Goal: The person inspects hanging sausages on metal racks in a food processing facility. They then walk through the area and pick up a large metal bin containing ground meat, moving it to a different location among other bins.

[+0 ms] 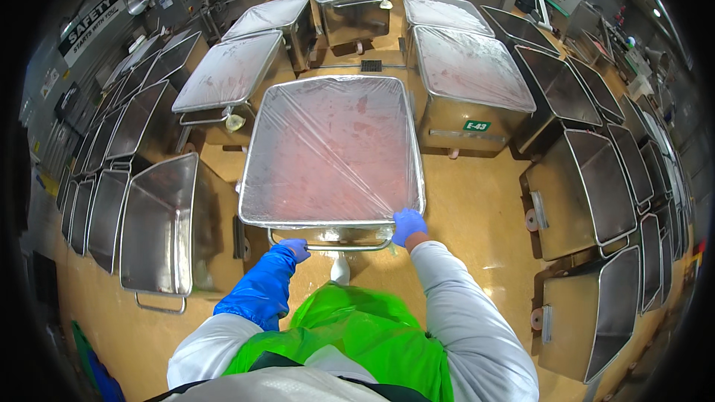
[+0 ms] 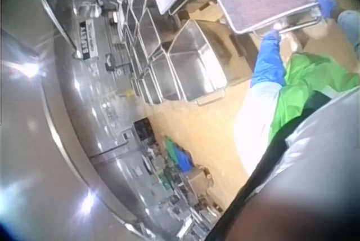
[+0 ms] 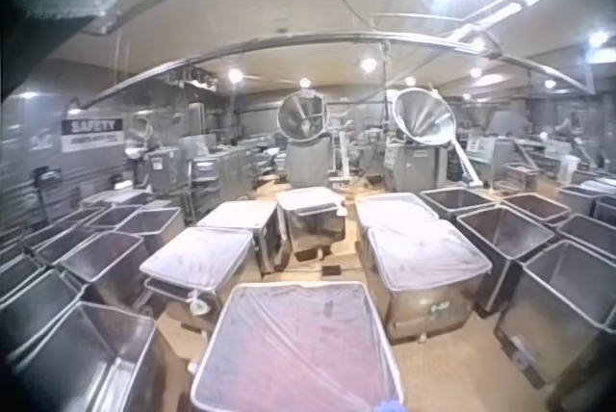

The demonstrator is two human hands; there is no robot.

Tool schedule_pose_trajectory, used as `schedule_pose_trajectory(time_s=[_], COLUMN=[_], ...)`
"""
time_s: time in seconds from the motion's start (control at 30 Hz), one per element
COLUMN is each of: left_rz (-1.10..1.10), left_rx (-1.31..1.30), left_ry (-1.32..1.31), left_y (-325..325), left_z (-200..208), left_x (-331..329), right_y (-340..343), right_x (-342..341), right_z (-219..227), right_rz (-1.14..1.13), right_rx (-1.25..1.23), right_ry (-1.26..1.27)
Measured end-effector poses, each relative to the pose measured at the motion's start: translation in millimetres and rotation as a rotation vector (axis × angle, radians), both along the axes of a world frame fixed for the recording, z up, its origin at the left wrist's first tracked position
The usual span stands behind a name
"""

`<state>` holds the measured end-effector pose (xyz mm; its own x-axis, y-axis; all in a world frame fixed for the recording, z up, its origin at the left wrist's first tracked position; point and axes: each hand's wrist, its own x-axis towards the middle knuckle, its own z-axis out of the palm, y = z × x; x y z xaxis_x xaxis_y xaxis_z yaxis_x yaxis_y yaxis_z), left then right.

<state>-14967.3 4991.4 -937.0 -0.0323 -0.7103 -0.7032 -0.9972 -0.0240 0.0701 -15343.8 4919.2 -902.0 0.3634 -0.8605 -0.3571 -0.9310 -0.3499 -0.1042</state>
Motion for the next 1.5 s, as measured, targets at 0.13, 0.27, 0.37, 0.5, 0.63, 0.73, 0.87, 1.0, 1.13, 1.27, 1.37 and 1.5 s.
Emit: schedule_pose_trajectory(time_s=[0.13, 0.27, 0.37, 0.5, 0.63, 0.73, 0.87, 1.0, 1.13, 1.27, 1.37, 1.5], left_rz=[0.040, 0.076, 0.073, 0.077, 0.106, 0.086, 0.158, 0.167, 0.039, 0.163, 0.161, 0.168], left_rx=[-0.004, 0.008, 0.011, 0.023, -0.006, 0.049, 0.083, 0.117, -0.010, 0.025, 0.035, 0.021], left_ry=[-0.027, -0.046, -0.034, -0.039, -0.032, -0.009, -0.030, -0.024, -0.034, -0.057, -0.074, -0.060], left_y=[67, 143, 190, 268, 338, 383, 460, 526, 565, 587, 585, 588], left_z=[2, -1, 9, 3, 5, 28, 28, 7, -12, 13, 22, 13], left_x=[-13, -26, -43, -56, -91, -119, -141, -156, -177, -198, -203, -207], right_y=[60, 125, 176, 244, 314, 364, 427, 475, 518, 521, 499, 488], right_x=[-18, -32, -46, -60, -88, -109, -130, -155, -168, -166, -152, -140], right_z=[-1, 1, 4, 5, -10, 0, -4, 13, -51, -72, -87, -97], right_rz=[0.043, 0.067, 0.031, 0.057, 0.046, -0.046, -0.074, -0.344, -0.790, -1.173, -1.505, -1.722], right_rx=[-0.003, 0.027, 0.042, 0.000, -0.023, 0.062, 0.106, -0.059, -0.215, -0.073, -0.149, -0.319], right_ry=[-0.033, -0.071, -0.108, -0.158, -0.146, -0.157, -0.276, -0.409, -0.558, -0.826, -1.003, -1.218])
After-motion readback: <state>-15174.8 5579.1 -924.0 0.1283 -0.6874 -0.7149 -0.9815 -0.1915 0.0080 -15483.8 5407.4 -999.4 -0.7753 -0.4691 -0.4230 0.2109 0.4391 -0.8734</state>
